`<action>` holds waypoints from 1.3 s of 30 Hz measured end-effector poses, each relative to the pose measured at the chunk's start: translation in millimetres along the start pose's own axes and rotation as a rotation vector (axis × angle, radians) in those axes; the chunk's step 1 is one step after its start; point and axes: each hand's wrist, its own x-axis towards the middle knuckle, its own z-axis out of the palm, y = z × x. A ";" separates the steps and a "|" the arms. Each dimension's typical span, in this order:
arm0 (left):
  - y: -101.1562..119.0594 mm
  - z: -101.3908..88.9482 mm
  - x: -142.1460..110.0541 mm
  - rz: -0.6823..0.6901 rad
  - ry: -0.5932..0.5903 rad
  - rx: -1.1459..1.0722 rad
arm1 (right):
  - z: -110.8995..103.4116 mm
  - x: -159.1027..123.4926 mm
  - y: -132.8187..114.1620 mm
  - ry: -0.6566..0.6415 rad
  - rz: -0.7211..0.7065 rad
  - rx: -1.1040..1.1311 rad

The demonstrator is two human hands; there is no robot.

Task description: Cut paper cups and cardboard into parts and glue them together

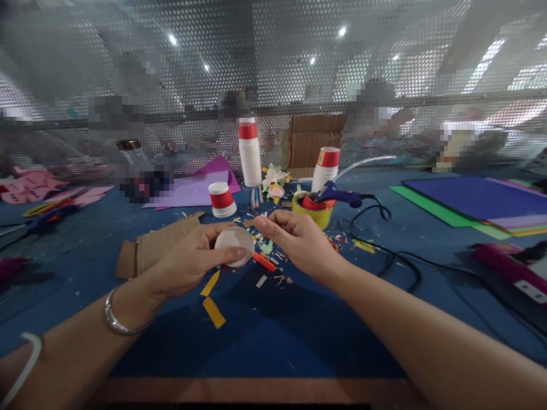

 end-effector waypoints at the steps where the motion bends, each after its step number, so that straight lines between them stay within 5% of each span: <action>1: 0.1 0.0 0.1 -0.003 -0.001 -0.016 | 0.3 -0.2 -0.4 -0.005 0.003 0.014; 8: 0.5 -2.3 0.3 -0.083 -0.093 -0.029 | 1.1 0.3 -3.7 -0.070 0.047 0.019; 18: 5.7 -4.3 -0.4 -0.072 -0.036 0.005 | 0.0 -0.2 -8.5 -0.093 0.069 0.057; 30: 7.7 -7.3 -3.9 -0.032 -0.319 -0.152 | -0.7 -2.7 -9.7 -0.149 0.038 0.157; 39: 9.2 -12.5 -6.2 -0.025 -0.400 -0.299 | -0.1 -4.9 -11.0 -0.249 0.132 0.411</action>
